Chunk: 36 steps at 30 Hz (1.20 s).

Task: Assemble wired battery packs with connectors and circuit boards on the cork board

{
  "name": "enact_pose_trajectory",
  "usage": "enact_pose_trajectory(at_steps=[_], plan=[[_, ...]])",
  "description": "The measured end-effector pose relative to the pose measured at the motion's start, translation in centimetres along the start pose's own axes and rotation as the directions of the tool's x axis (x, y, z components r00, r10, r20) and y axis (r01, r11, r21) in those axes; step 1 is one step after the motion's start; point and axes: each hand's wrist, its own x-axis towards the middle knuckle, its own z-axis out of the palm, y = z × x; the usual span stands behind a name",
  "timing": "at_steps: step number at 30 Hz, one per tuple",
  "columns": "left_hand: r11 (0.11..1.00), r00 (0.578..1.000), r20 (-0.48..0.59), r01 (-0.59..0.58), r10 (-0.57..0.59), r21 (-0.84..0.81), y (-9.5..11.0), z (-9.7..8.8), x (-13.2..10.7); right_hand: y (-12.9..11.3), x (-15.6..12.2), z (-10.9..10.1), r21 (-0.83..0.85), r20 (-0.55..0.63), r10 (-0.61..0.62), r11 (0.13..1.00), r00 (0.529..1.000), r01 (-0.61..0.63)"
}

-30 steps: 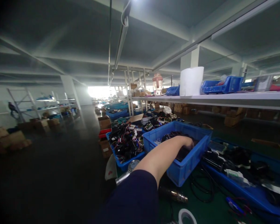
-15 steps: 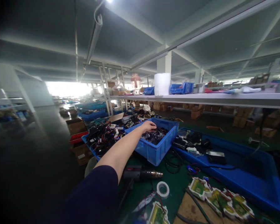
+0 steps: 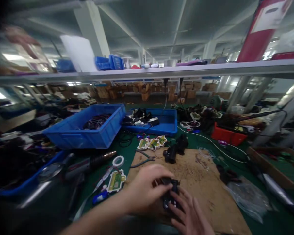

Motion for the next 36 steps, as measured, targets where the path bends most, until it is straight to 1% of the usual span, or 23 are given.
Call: enact_pose_trajectory(at_steps=[2,4,6,8,9,11,12,13,14,15,16,17,18,19,20,21,23,25,27,28,30,33,36], plan=[[1.000,0.995,0.100,-0.010,0.012,-0.019,0.7,4.6,-1.5,0.3,-0.2,0.0,0.195,0.069,0.046,0.979,0.997,-0.059],[0.998,0.988,0.148,-0.031,0.038,-0.052,0.7,7.0,-2.5,0.8,-0.6,-0.7,0.253,0.040,0.027,0.967,0.999,-0.036],[0.995,0.990,0.131,-0.035,0.047,-0.090,0.4,7.5,-3.3,1.1,-1.1,-1.9,0.217,-0.038,0.030,0.976,0.999,-0.021],[0.995,0.998,0.065,-0.005,0.011,-0.096,-0.1,7.2,-4.2,0.5,-1.3,-3.3,0.141,-0.152,0.005,0.990,0.988,0.017],[0.996,0.999,0.024,0.022,-0.020,-0.081,-0.5,7.1,-4.7,-0.1,-1.2,-4.0,0.080,-0.218,-0.047,0.995,0.975,0.066],[0.996,0.995,-0.070,0.073,-0.076,-0.043,-1.5,6.9,-5.8,-2.2,-0.3,-5.5,-0.155,-0.328,-0.281,0.958,0.902,0.242],[0.995,0.988,-0.120,0.096,-0.100,-0.034,-2.0,7.0,-6.5,-3.6,0.4,-6.3,-0.369,-0.331,-0.460,0.867,0.824,0.336],[0.993,0.978,-0.167,0.119,-0.122,-0.025,-2.6,7.1,-7.1,-4.9,1.3,-7.2,-0.626,-0.271,-0.643,0.683,0.717,0.376],[0.990,0.967,-0.209,0.142,-0.142,-0.016,-3.1,7.2,-7.8,-6.2,2.3,-8.1,-0.833,-0.149,-0.788,0.426,0.597,0.354],[0.987,0.956,-0.249,0.163,-0.158,-0.002,-3.6,7.4,-8.5,-7.2,3.3,-9.0,-0.936,0.007,-0.850,0.179,0.527,0.302],[0.983,0.944,-0.284,0.182,-0.169,0.020,-4.0,7.4,-9.2,-8.0,4.3,-9.9,-0.970,0.151,-0.837,-0.024,0.526,0.241],[0.979,0.932,-0.318,0.198,-0.174,0.047,-4.4,7.4,-9.8,-8.5,5.1,-10.6,-0.971,0.239,-0.797,-0.179,0.555,0.162],[0.974,0.921,-0.347,0.213,-0.175,0.074,-4.7,7.4,-10.5,-8.7,5.8,-11.3,-0.958,0.263,-0.764,-0.277,0.589,0.068],[0.969,0.910,-0.375,0.229,-0.177,0.097,-4.9,7.3,-11.1,-8.7,6.3,-11.7,-0.943,0.267,-0.740,-0.334,0.618,0.007],[0.962,0.898,-0.400,0.247,-0.184,0.112,-5.1,7.1,-11.6,-8.5,6.5,-11.9,-0.930,0.257,-0.735,-0.364,0.628,-0.045],[0.955,0.886,-0.420,0.269,-0.195,0.122,-5.1,7.0,-12.0,-8.3,6.5,-11.9,-0.925,0.248,-0.744,-0.372,0.620,-0.076],[0.940,0.862,-0.453,0.316,-0.228,0.128,-5.2,6.7,-12.7,-7.7,6.1,-11.4,-0.930,0.262,-0.777,-0.362,0.572,-0.065],[0.927,0.845,-0.467,0.355,-0.262,0.122,-5.2,6.7,-13.0,-7.1,5.3,-10.0,-0.939,0.319,-0.781,-0.338,0.538,0.067],[0.921,0.841,-0.463,0.371,-0.280,0.118,-5.2,6.9,-13.1,-6.2,4.5,-8.2,-0.921,0.386,-0.722,-0.261,0.574,0.290],[0.920,0.847,-0.454,0.370,-0.279,0.126,-5.2,6.9,-13.0,-5.5,4.1,-7.1,-0.896,0.419,-0.671,-0.194,0.612,0.400],[0.918,0.861,-0.445,0.355,-0.248,0.174,-5.5,6.6,-12.8,-4.1,3.5,-5.2,-0.843,0.476,-0.536,-0.053,0.697,0.535],[0.870,0.848,-0.494,0.381,-0.194,0.313,-6.3,5.1,-12.5,-2.0,3.4,-3.1,-0.806,0.529,-0.395,0.044,0.751,0.590],[0.727,0.785,-0.585,0.521,-0.202,0.448,-7.7,2.7,-13.1,-0.7,4.2,-2.3,-0.790,0.535,-0.369,0.102,0.760,0.605]])
